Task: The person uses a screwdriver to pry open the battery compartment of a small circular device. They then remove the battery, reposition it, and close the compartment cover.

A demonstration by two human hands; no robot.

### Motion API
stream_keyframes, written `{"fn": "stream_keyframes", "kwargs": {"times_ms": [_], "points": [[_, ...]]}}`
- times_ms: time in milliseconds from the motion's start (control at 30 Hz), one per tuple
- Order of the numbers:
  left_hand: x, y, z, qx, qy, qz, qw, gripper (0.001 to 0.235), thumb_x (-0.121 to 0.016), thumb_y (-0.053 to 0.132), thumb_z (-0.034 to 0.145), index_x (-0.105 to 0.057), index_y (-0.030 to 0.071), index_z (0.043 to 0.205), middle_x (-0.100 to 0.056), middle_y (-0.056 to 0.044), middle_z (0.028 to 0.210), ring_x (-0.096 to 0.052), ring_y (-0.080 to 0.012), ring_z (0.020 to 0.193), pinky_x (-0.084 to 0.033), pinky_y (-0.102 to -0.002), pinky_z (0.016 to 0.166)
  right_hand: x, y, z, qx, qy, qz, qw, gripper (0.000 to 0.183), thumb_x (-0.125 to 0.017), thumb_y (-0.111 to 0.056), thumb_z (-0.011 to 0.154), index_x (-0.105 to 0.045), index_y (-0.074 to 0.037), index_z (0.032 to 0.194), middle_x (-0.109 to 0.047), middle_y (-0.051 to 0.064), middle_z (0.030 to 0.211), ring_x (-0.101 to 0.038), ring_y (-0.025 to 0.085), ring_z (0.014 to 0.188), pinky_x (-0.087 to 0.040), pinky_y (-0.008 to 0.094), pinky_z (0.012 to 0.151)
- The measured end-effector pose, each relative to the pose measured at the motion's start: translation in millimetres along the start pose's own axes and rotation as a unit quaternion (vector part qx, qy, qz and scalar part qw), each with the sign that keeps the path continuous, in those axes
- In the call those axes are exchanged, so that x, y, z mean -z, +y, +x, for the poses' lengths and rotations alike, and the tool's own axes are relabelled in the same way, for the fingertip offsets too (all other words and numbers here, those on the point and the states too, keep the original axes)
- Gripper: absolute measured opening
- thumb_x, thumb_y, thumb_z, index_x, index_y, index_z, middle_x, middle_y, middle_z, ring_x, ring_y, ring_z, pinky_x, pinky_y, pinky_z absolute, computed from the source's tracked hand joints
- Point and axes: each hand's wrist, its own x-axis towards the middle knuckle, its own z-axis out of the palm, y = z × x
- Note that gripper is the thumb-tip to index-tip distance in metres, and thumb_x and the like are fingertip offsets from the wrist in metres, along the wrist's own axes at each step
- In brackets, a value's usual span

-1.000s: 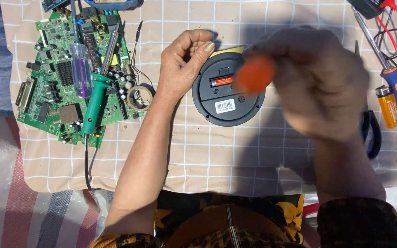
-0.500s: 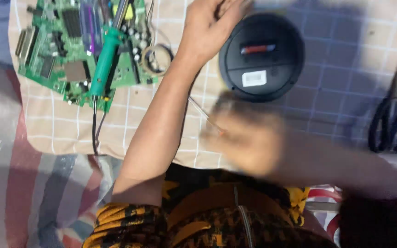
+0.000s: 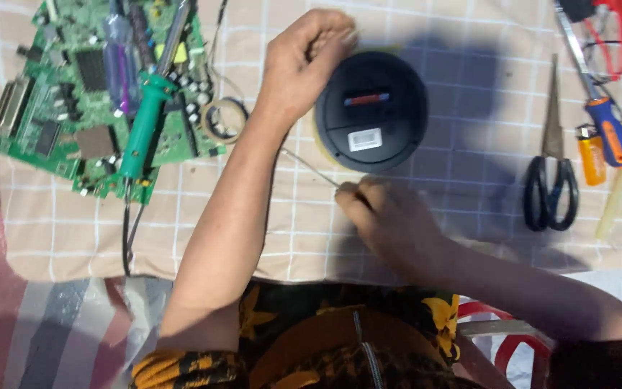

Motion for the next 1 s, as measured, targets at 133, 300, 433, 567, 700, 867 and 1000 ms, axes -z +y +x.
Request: {"fn": "stream_keyframes", "kwargs": {"times_ms": [133, 300, 433, 567, 700, 867, 1000], "points": [[-2.8, 7.6, 1.3, -0.012, 0.0, 0.039, 0.999, 0.012, -0.07, 0.007, 0.096, -0.071, 0.0, 0.106, -0.059, 0.002, 0.079, -0.047, -0.0067, 0.067, -0.042, -0.02, 0.061, -1.4, 7.7, -14.3, 0.007, 0.038, 0.052, 0.998, 0.058, -0.064, -0.009, 0.081, -0.053, -0.005, 0.138, -0.056, 0.013, 0.131, -0.057, 0.03, 0.113, -0.048, 0.04, 0.097], [-3.2, 19.9, -3.4, 0.023, 0.018, 0.09, 0.996, 0.02, -0.063, 0.014, 0.101, -0.071, -0.001, 0.111, -0.066, -0.002, 0.086, -0.054, -0.0092, 0.071, -0.047, -0.022, 0.066, 40.4, 13.2, -39.8, -0.119, -0.052, 0.277, 0.952, 0.044, -0.071, -0.013, 0.081, -0.062, -0.016, 0.124, -0.068, 0.005, 0.097, -0.067, 0.023, 0.076, -0.053, 0.037, 0.064], [-11.5, 16.2, -5.7, -0.008, 0.016, 0.119, 0.993, 0.016, -0.062, 0.01, 0.099, -0.071, 0.0, 0.109, -0.072, -0.007, 0.094, -0.063, -0.0136, 0.078, -0.053, -0.025, 0.072, 31.8, 60.8, -54.5, -0.225, 0.073, 0.289, 0.928, 0.037, -0.065, -0.005, 0.075, -0.068, -0.008, 0.112, -0.064, 0.002, 0.079, -0.054, 0.013, 0.06, -0.046, 0.029, 0.054], [-13.4, 11.3, -9.1, -0.006, 0.024, 0.097, 0.995, 0.017, -0.064, 0.018, 0.102, -0.073, 0.005, 0.107, -0.073, -0.01, 0.092, -0.068, -0.0179, 0.083, -0.055, -0.033, 0.078, 18.5, 114.1, -37.8, -0.305, 0.218, 0.155, 0.914, 0.039, -0.073, -0.004, 0.088, -0.07, -0.004, 0.127, -0.071, 0.013, 0.099, -0.069, 0.026, 0.082, -0.055, 0.037, 0.074], [-12.1, 6.4, -8.0, -0.012, 0.027, 0.081, 0.996, 0.019, -0.063, 0.023, 0.104, -0.075, 0.008, 0.106, -0.074, -0.014, 0.094, -0.072, -0.0268, 0.092, -0.055, -0.042, 0.087, -2.1, 157.0, -24.7, -0.32, 0.201, 0.13, 0.917, 0.045, -0.073, -0.013, 0.087, -0.073, -0.011, 0.132, -0.071, 0.017, 0.105, -0.071, 0.041, 0.094, -0.057, 0.049, 0.076], [-11.8, 11.9, -9.9, 0.003, 0.03, 0.082, 0.996, 0.02, -0.065, 0.023, 0.104, -0.074, 0.006, 0.105, -0.074, -0.015, 0.095, -0.071, -0.0265, 0.094, -0.055, -0.043, 0.087, -7.9, 151.8, -12.9, -0.228, 0.281, 0.023, 0.932, 0.035, -0.077, -0.019, 0.093, -0.074, -0.014, 0.128, -0.067, 0.012, 0.112, -0.071, 0.041, 0.099, -0.059, 0.049, 0.08], [-11.2, 7.9, -8.2, 0.01, 0.02, 0.083, 0.996, 0.019, -0.065, 0.022, 0.103, -0.075, 0.006, 0.108, -0.074, -0.017, 0.095, -0.072, -0.0289, 0.095, -0.055, -0.043, 0.087, 28.5, 109.1, 4.0, -0.262, 0.202, 0.157, 0.93, 0.028, -0.07, -0.023, 0.098, -0.069, -0.006, 0.12, -0.064, 0.024, 0.092, -0.067, 0.051, 0.09, -0.054, 0.063, 0.075]]}}
